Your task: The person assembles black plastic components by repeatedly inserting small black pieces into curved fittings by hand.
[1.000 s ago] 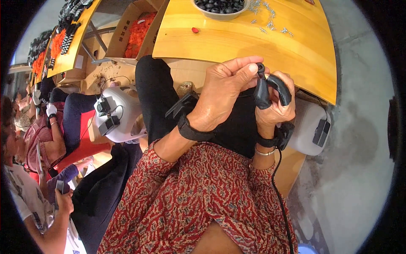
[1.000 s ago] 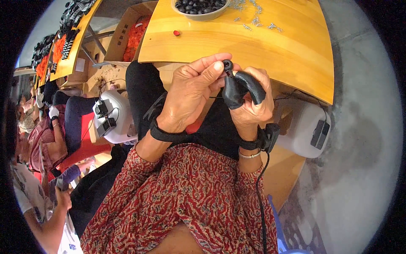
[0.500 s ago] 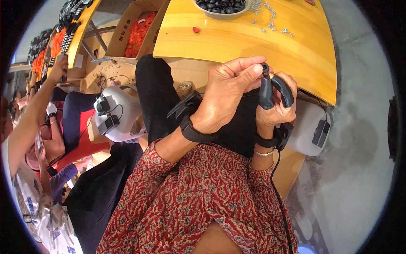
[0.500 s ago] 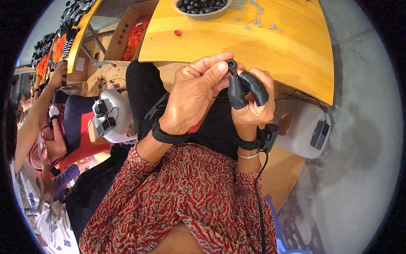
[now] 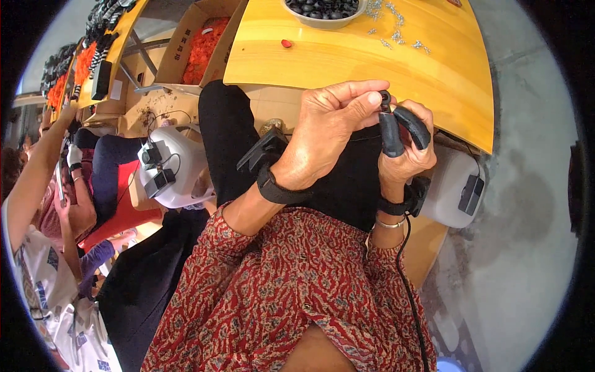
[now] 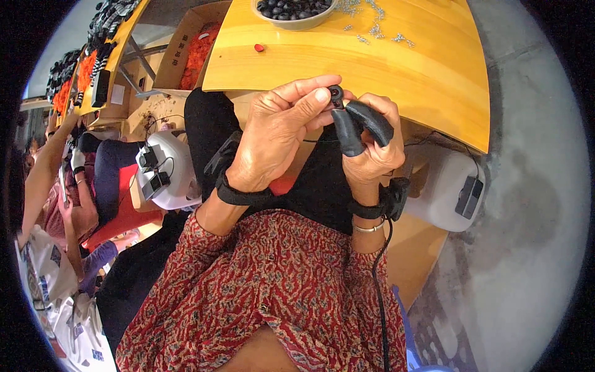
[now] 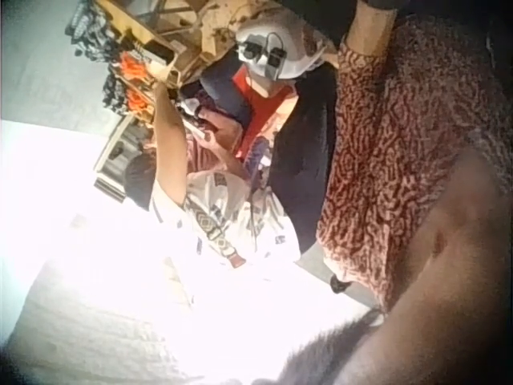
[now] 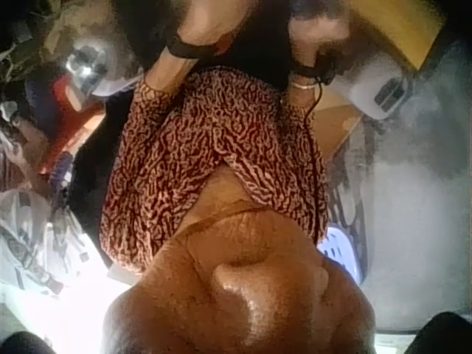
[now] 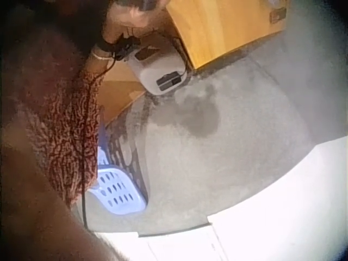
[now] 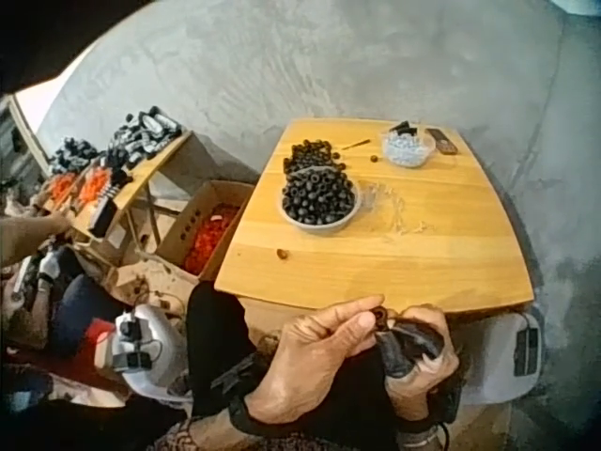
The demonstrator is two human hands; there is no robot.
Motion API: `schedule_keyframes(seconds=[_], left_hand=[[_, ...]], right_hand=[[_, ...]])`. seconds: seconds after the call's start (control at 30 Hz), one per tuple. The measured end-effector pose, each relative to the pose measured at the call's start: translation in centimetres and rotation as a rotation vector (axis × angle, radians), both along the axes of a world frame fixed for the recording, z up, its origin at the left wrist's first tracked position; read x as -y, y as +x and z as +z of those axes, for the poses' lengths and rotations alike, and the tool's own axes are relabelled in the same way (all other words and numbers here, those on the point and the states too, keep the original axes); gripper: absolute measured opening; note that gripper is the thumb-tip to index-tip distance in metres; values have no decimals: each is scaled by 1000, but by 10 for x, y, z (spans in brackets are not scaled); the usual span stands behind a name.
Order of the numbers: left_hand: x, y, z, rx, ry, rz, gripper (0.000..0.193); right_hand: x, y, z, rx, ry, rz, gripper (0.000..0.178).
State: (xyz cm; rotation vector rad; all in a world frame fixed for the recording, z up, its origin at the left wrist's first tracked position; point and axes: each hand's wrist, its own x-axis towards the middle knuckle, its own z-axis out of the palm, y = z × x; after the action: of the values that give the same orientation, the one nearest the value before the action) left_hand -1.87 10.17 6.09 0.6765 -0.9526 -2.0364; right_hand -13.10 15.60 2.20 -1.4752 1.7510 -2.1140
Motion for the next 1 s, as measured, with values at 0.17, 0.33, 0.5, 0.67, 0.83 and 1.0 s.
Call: schedule_keyframes(seconds=[0.17,0.33,0.5,0.67,0.83,1.0], left_hand=[[1,3,4,101,-40,-3,25],[2,3,7,209,-164,-31,23],[3,3,8,233,-209,-69,22],[4,5,11,284,-231,-148,25],[4,7,14,278,-203,-188,34],[1,7,18,253,-204,-177,35]], right_hand=[[-3,-11,3,-53,76,49,23],[-6,-14,7,-105,87,70,29],[-7,-19,0,59,25,209,33],[-7,-18,12,160,35,287,38],[-8,-27,15,6,157,329,37],[-9,-29,18,-144,199,309,33]])
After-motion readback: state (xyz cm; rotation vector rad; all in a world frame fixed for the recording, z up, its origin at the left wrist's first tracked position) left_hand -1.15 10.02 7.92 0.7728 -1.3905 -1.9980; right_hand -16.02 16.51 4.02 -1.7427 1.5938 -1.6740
